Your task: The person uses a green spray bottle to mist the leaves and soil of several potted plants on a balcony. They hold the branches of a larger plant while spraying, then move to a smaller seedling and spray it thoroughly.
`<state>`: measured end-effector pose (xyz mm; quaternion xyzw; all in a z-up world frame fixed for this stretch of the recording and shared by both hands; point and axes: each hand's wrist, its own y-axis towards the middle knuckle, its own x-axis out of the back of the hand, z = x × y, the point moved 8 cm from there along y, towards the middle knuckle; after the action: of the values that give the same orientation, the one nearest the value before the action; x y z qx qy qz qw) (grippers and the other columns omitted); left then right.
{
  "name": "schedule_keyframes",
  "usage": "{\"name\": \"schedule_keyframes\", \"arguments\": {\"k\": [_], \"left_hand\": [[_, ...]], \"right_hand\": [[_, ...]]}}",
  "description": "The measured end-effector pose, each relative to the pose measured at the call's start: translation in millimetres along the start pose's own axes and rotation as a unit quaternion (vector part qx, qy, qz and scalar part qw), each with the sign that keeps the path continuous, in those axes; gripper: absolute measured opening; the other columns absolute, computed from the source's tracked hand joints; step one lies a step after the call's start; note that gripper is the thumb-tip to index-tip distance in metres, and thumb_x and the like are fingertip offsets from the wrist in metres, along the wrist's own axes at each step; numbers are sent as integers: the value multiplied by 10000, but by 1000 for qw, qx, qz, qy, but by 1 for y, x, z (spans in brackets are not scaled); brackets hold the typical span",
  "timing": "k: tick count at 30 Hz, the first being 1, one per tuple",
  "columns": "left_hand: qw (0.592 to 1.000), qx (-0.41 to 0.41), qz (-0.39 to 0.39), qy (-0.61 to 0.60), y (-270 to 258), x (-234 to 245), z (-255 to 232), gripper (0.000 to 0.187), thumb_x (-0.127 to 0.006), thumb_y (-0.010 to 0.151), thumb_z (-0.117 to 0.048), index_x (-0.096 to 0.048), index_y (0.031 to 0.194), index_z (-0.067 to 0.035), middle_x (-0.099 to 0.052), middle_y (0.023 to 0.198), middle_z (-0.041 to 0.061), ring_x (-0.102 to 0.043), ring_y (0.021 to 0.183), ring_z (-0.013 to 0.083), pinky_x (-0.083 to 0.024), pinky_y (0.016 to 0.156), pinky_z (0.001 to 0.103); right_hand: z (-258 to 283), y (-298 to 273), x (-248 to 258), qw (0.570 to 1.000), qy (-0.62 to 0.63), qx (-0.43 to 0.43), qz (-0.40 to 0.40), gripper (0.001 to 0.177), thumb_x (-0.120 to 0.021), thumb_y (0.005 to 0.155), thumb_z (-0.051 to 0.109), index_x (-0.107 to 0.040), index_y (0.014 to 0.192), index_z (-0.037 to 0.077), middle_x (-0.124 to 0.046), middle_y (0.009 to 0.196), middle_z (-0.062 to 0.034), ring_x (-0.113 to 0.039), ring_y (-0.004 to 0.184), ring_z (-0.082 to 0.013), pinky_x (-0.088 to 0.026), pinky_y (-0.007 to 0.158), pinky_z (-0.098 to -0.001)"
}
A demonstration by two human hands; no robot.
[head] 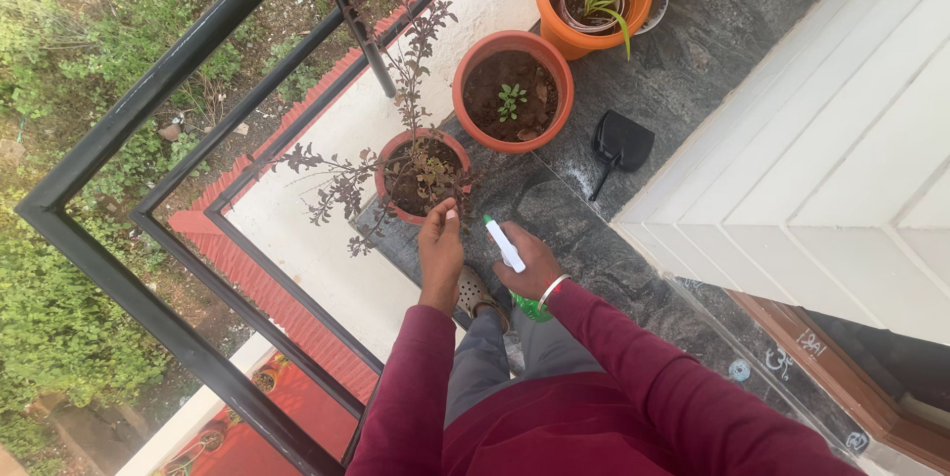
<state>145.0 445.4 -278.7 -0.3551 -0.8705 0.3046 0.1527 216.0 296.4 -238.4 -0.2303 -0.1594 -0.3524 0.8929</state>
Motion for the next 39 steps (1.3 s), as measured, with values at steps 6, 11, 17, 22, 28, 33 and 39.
{"name": "schedule_keyframes", "arguments": {"k": [6,11,17,22,28,33,39], "left_hand": [[1000,0,7,-15,0,-6,-1,329,-524,1035,-215,-650,1312,-88,-674,1290,39,-590,1215,149,-426,1049,330],[1000,10,11,-13,0,-7,3,332,-515,1036,-207,-641,1323,-94,-663,1302,41,-582,1221,149,-420,1054,330],[1000,-12,8,-27,0,-6,8,329,-529,1035,-198,-648,1314,-72,-667,1270,35,-584,1185,137,-423,1034,312],[999,-10,5,-33,-1,-4,11,329,-536,1030,-193,-649,1314,-71,-672,1240,28,-587,1145,131,-433,1006,303],[1000,13,3,-23,-7,-3,11,334,-523,1033,-188,-640,1329,-87,-666,1259,32,-591,1163,137,-433,1018,312],[1000,3,5,-21,-9,-4,14,341,-519,1039,-191,-633,1342,-86,-662,1291,42,-589,1194,137,-428,1038,315],[999,-14,3,-52,-2,-3,26,338,-513,1033,-153,-623,1340,-66,-659,1322,51,-589,1243,138,-417,1069,314]], "right_hand": [[5,-2,3,998,-29,59,-12,293,-672,757,44,-580,1035,58,-630,917,-119,-661,792,-305,-508,689,-415],[3,-3,4,1000,-12,25,-11,352,-667,743,54,-584,1085,63,-622,899,-118,-662,757,-314,-509,676,-418],[8,-6,2,999,-31,39,8,319,-665,758,53,-586,1067,66,-623,885,-110,-667,770,-310,-509,679,-417],[5,-9,-1,999,-33,21,15,314,-673,752,56,-581,1052,65,-611,869,-112,-673,750,-306,-508,674,-422],[2,-12,-4,999,-42,9,33,319,-679,739,63,-576,1041,76,-620,865,-102,-677,754,-307,-508,672,-424],[-3,-16,-4,998,-53,3,24,300,-679,749,66,-590,1035,74,-625,882,-110,-679,779,-322,-512,681,-429],[-6,-21,-3,998,-48,36,24,324,-678,752,71,-584,1061,73,-634,910,-115,-680,834,-345,-513,707,-451]]}}
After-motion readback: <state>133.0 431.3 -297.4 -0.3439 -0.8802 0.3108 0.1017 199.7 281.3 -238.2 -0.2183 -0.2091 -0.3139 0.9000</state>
